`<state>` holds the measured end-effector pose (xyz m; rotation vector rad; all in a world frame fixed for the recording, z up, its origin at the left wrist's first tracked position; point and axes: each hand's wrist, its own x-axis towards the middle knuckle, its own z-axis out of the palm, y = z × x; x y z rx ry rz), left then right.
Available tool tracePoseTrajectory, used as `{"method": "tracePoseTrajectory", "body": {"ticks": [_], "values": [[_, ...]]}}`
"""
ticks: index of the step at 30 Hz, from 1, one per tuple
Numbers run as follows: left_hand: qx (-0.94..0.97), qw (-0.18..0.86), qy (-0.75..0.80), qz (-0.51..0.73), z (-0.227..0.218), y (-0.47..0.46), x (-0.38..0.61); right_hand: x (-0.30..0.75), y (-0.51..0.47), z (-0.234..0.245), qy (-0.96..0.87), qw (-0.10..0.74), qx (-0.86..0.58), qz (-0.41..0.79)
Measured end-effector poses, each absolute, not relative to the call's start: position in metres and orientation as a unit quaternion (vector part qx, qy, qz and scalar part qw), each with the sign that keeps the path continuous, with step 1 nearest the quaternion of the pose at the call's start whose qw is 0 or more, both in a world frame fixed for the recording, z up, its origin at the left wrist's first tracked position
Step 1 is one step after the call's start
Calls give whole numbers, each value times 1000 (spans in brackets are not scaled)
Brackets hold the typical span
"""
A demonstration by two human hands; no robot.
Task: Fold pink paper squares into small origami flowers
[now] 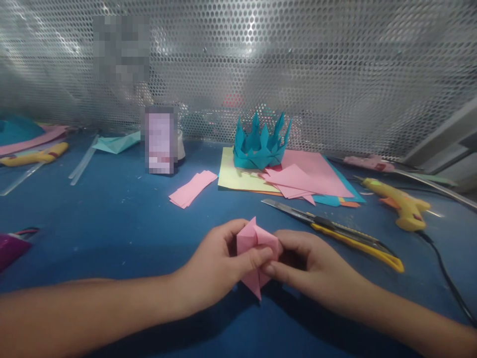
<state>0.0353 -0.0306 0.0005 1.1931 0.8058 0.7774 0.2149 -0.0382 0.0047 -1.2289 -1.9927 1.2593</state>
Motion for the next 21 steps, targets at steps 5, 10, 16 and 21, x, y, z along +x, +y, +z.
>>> {"method": "tracePoseTrajectory", "body": {"ticks": [5,10,16,21], "values": [[513,674,386,365,4,-27,34,215,-37,8,-778,211,-429,408],[448,707,379,395,5,-25,35,216,-37,13,-725,252,-462,444],[448,697,399,393,3,-26,34,218,-38,15,-680,296,-469,479],[446,695,405,392,3,-25,34,217,-38,9,-684,267,-482,478]]}}
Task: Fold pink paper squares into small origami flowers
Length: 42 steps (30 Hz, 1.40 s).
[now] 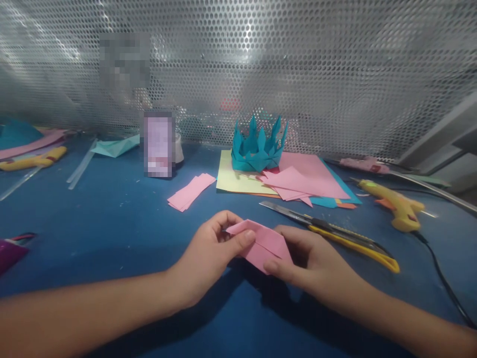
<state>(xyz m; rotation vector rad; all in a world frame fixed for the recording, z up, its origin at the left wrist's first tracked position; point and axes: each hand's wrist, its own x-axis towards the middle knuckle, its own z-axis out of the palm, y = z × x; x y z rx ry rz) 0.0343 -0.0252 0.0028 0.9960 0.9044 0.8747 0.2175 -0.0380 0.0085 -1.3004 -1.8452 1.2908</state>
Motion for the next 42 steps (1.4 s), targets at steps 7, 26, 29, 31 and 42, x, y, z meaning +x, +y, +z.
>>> {"method": "tracePoseTrajectory", "body": {"ticks": [7,26,29,31,42], "values": [[436,708,388,398,7,-25,33,221,-35,7,-688,275,-523,422],[920,235,210,234,6,4,7,241,-24,4,-888,294,-353,10],[974,156,122,113,7,10,1,242,-22,2,-920,236,-309,-56],[984,141,90,68,10,11,0,242,-23,2,-936,184,-291,-68],[974,187,80,97,20,7,-1,244,-32,10,-974,113,-195,-30]]}}
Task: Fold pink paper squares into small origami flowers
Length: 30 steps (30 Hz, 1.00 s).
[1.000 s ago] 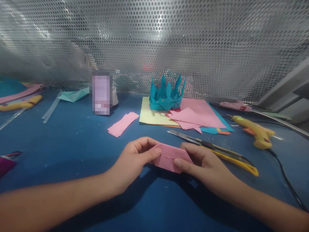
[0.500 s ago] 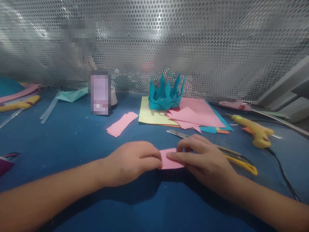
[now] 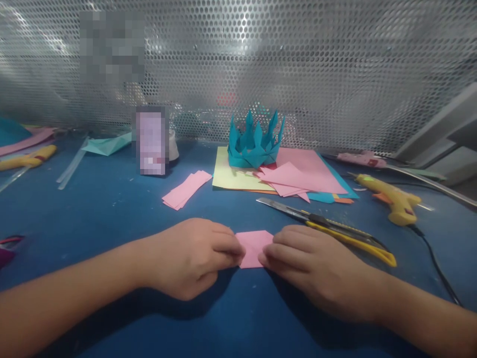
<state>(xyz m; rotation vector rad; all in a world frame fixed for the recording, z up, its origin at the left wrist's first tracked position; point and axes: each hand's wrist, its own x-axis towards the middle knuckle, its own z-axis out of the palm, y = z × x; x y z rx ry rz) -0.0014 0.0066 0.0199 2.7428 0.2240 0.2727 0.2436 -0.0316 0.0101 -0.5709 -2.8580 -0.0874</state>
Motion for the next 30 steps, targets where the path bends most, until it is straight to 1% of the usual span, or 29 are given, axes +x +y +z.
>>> {"method": "tracePoseTrajectory", "body": {"ticks": [4,7,13,17,20,22,24,25,28,30], "values": [[983,143,92,63,21,7,0,255,-26,14,-981,85,-175,-28],[985,119,96,80,20,7,-3,262,-21,14,-985,78,-150,-28],[982,130,91,103,20,6,-9,262,-16,13,-983,101,-152,-8],[982,128,85,109,20,5,-8,264,-16,11,-983,106,-148,-21],[980,123,89,125,17,4,-6,265,-19,9,-977,140,-156,-46],[979,129,92,129,15,2,-4,263,-22,9,-966,189,-168,-57],[977,137,105,127,13,1,-1,258,-24,10,-959,216,-182,-39],[976,135,114,123,12,1,0,255,-25,11,-959,209,-189,-25],[981,110,117,112,11,0,2,248,-27,12,-974,137,-179,16],[984,91,108,105,11,-1,4,247,-27,12,-976,108,-184,41]]}}
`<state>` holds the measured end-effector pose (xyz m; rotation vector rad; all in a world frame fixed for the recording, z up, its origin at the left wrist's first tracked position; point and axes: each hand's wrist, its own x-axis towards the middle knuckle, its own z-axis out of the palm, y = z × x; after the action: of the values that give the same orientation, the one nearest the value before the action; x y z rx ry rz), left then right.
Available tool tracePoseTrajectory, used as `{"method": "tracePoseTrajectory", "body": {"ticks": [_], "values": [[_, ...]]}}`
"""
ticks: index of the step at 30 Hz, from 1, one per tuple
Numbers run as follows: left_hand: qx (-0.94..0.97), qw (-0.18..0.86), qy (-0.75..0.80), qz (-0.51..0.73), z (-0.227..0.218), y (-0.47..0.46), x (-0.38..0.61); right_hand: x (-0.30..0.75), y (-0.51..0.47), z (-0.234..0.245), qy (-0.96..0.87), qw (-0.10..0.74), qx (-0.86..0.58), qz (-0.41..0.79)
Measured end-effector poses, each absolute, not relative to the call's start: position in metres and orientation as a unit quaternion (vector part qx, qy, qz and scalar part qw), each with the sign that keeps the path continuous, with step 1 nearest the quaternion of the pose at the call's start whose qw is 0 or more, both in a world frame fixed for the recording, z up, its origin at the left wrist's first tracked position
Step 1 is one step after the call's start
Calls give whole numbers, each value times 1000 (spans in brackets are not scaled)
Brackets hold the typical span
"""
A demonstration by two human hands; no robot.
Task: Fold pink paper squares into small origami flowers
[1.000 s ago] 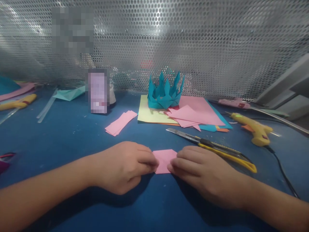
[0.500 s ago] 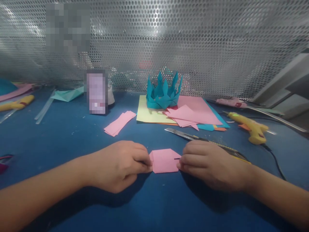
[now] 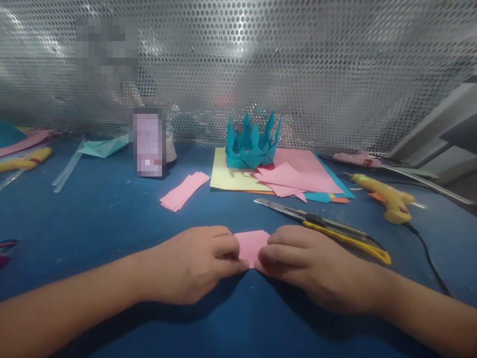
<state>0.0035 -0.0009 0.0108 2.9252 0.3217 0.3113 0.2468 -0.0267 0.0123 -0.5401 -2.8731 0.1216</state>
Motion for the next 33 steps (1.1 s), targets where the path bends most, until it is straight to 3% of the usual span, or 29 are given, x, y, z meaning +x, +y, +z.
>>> {"method": "tracePoseTrajectory", "body": {"ticks": [10,16,22,33], "values": [[970,147,142,131,15,-2,4,252,-19,6,-949,193,-227,101],[961,161,203,98,20,-7,3,251,-21,6,-932,211,-287,60],[959,148,227,86,24,-14,5,246,-27,13,-933,159,-312,83],[943,195,223,152,8,-11,14,246,-21,5,-955,138,-260,31]]}}
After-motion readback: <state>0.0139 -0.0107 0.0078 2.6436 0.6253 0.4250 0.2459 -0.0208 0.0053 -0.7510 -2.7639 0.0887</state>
